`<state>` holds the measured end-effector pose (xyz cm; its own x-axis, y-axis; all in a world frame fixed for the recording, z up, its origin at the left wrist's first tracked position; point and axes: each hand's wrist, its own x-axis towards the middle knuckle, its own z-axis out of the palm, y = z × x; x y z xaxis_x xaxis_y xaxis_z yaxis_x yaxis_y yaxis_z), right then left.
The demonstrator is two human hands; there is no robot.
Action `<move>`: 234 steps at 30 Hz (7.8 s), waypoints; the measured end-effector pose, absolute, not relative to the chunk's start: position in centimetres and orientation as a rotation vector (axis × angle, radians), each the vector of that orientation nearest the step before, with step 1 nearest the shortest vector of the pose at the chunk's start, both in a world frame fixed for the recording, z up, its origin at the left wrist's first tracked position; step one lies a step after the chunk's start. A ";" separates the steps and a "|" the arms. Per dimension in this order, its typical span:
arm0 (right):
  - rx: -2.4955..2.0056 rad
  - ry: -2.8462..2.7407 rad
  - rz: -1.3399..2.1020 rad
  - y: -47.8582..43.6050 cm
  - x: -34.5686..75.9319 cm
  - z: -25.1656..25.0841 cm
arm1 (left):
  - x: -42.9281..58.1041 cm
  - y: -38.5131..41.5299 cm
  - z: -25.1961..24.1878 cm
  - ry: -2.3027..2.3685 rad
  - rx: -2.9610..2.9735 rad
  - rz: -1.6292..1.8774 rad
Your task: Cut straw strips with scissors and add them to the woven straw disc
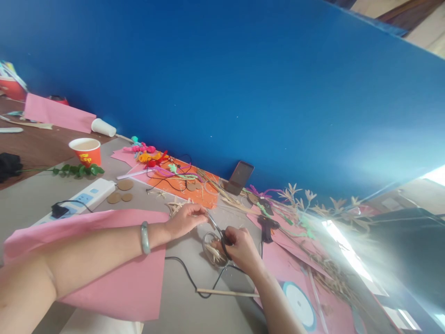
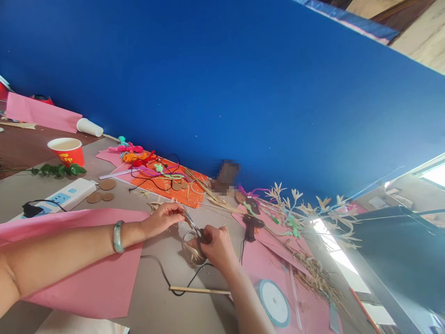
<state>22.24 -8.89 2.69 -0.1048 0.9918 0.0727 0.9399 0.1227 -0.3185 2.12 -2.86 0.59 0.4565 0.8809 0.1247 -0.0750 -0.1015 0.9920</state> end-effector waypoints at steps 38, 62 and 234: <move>-1.898 -2.176 0.331 -9.0 22.2 3.5 | 2.3 -2.8 0.2 0.764 1.469 0.978; -1.873 -2.069 0.369 -8.4 22.9 2.7 | 2.2 -3.1 0.7 0.748 1.449 0.947; -1.816 -2.094 0.342 -8.5 21.7 1.8 | 2.3 -2.6 0.2 0.652 1.192 0.935</move>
<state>21.73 -8.50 1.82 -0.1195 0.9876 0.1018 0.9038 0.1506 -0.4006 2.35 -2.64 0.25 0.4849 0.8733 0.0477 -0.2571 0.0902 0.9622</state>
